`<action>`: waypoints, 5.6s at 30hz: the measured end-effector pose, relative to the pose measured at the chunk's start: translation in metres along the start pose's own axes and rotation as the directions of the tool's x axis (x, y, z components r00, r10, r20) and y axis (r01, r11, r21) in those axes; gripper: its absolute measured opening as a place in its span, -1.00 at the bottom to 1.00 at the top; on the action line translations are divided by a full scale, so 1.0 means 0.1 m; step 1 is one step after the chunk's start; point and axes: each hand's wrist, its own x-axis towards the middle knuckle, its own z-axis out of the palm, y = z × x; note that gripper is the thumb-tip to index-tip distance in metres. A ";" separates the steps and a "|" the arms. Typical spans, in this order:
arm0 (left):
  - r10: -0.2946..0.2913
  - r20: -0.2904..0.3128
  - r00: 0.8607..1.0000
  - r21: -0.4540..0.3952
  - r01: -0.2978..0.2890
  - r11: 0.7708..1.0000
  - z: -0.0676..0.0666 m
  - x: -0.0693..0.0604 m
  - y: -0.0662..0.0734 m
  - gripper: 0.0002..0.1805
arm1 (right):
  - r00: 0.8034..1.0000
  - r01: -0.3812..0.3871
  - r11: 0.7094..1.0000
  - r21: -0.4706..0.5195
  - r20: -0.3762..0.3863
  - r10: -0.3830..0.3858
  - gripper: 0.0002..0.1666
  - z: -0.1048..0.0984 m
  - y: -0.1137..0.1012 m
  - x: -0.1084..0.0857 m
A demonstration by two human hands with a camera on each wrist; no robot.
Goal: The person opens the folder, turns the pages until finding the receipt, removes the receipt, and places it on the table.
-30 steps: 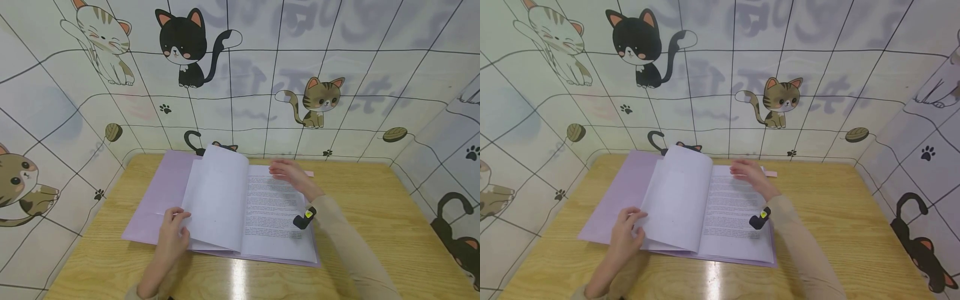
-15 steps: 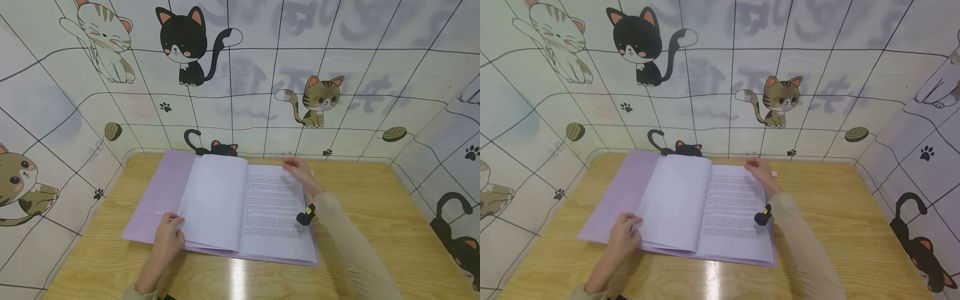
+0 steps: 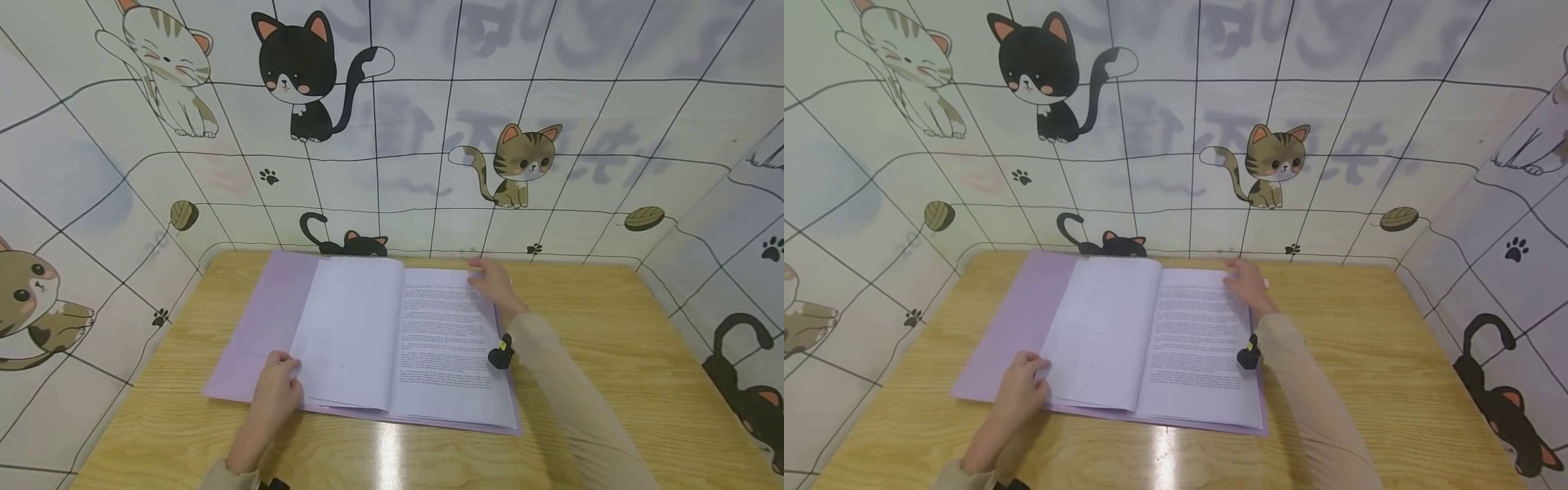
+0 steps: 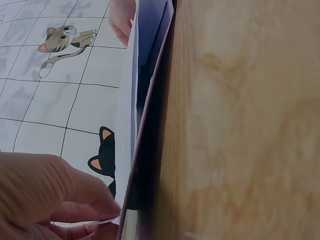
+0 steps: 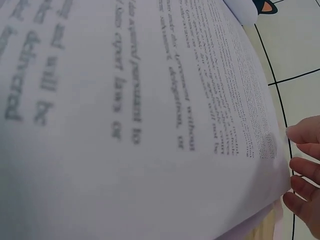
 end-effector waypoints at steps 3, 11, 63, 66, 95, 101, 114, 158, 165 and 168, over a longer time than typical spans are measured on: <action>-0.016 0.021 1.000 0.016 0.016 1.000 0.01 0.01 -0.01 -0.72 | 1.000 0.020 1.000 -0.022 -0.001 -0.020 -0.44 -0.01 0.00 -0.01; -0.093 0.102 0.990 0.018 0.092 0.996 0.01 0.04 -0.01 -0.65 | 0.999 0.038 0.993 -0.116 -0.002 -0.039 -0.41 -0.03 0.00 -0.01; -0.007 0.198 0.980 -0.110 0.030 0.994 0.06 0.10 -0.14 -0.49 | 0.992 -0.004 1.000 -0.008 -0.130 0.003 -0.34 -0.06 0.07 -0.03; -0.011 0.198 0.980 -0.115 0.035 0.993 0.06 0.10 -0.14 -0.49 | 0.990 -0.061 0.990 0.126 -0.118 0.076 -0.34 -0.05 0.09 -0.05; -0.014 0.196 0.980 -0.111 0.036 0.993 0.06 0.07 -0.11 -0.51 | 0.955 -0.268 0.775 0.572 0.262 0.138 -0.40 -0.27 -0.38 -0.53; -0.009 0.192 0.981 -0.114 0.031 0.993 0.05 0.07 -0.11 -0.51 | 0.949 -0.262 0.784 0.562 0.298 0.103 -0.43 -0.32 -0.45 -0.62; -0.004 0.185 0.983 -0.088 0.020 0.996 0.06 0.07 -0.09 -0.52 | 0.923 -0.292 0.724 0.624 0.381 0.044 -0.46 -0.33 -0.69 -0.73; 0.496 0.042 0.867 -0.441 -0.430 0.788 0.17 -0.08 1.30 -0.33 | 0.921 -0.257 0.614 0.747 0.382 -0.080 -0.44 -0.08 -1.22 -0.68; 0.501 -0.085 0.861 -0.450 -0.482 0.752 0.26 -0.09 1.40 -0.38 | 0.922 -0.249 0.606 0.756 0.376 -0.090 -0.44 -0.02 -1.23 -0.67; 0.482 -0.140 0.865 -0.437 -0.490 0.754 0.29 -0.10 1.44 -0.43 | 0.924 -0.244 0.597 0.764 0.371 -0.097 -0.45 0.00 -1.24 -0.66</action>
